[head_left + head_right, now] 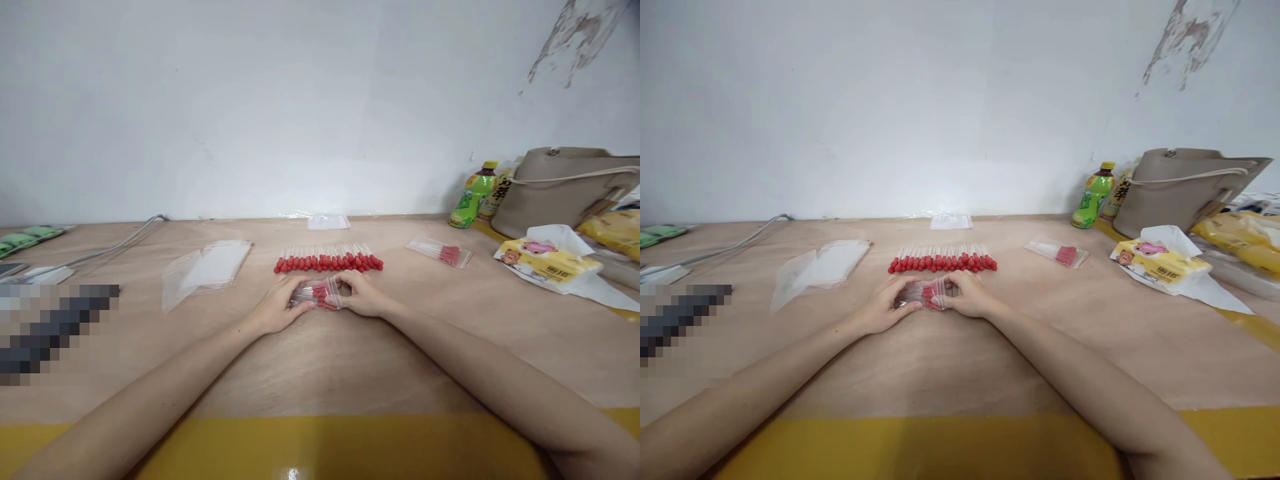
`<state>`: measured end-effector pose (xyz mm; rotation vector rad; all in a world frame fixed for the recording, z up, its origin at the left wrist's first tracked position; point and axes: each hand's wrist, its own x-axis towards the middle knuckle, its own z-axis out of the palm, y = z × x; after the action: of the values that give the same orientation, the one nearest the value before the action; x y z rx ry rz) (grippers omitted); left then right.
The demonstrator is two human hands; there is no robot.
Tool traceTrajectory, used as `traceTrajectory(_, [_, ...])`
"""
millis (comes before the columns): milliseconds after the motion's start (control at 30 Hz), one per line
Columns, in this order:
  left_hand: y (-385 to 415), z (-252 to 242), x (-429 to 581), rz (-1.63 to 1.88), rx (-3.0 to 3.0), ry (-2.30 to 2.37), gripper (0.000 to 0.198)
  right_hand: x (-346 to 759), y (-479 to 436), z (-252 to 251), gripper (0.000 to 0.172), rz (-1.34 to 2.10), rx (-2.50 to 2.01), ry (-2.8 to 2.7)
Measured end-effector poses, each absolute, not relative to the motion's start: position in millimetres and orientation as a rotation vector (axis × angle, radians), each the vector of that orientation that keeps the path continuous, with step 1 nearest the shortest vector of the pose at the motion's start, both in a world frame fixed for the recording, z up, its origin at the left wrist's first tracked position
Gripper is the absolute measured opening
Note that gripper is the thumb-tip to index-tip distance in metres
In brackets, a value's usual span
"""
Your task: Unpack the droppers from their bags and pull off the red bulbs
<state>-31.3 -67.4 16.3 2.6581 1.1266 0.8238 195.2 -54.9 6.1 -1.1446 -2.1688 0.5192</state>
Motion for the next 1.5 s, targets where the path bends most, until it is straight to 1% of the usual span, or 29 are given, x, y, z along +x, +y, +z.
traceTrajectory(133, [-65.4,17.7,-26.6,0.824,2.645,1.101,0.036,197.4,-50.8,-1.0,0.038,0.698,-1.065,-2.060])
traceTrajectory(233, [-62.3,17.9,-23.1,0.864,2.630,1.073,0.037,198.4,-47.9,-1.4,0.036,0.788,-1.028,-2.058])
traceTrajectory(333, [-59.7,17.1,-22.0,0.896,2.623,1.027,0.037,198.9,-45.9,4.4,0.033,0.809,-1.086,-2.107])
traceTrajectory(433, [-59.4,15.8,-22.6,0.905,2.598,1.029,0.038,198.0,-44.2,12.7,0.034,0.839,-1.118,-2.115])
traceTrajectory(533, [-60.6,14.9,-23.0,0.887,2.553,1.056,0.040,195.2,-43.8,20.7,0.032,0.824,-1.148,-2.151])
traceTrajectory(667, [-62.3,15.5,-22.6,0.842,2.521,1.082,0.040,191.5,-48.9,29.0,0.024,0.778,-1.187,-2.178])
traceTrajectory(800, [-64.0,16.8,-22.2,0.845,2.551,1.111,0.039,189.9,-58.7,31.7,0.016,0.609,-1.213,-2.235])
traceTrajectory(867, [-64.9,17.0,-22.3,0.856,2.574,1.124,0.038,188.8,-61.5,30.0,0.016,0.570,-1.245,-2.242])
traceTrajectory(967, [-65.7,16.6,-22.7,0.866,2.588,1.144,0.037,186.1,-60.5,26.0,0.016,0.614,-1.296,-2.237])
traceTrajectory(1100, [-66.1,16.5,-23.3,0.852,2.583,1.161,0.039,183.9,-56.0,25.2,0.010,0.635,-1.348,-2.262])
traceTrajectory(1300, [-67.0,17.6,-22.8,0.827,2.568,1.182,0.038,185.3,-57.2,28.9,0.005,0.531,-1.287,-2.313])
traceTrajectory(1500, [-66.5,16.5,-23.4,0.833,2.571,1.177,0.037,185.7,-58.0,30.9,0.004,0.608,-1.244,-2.350])
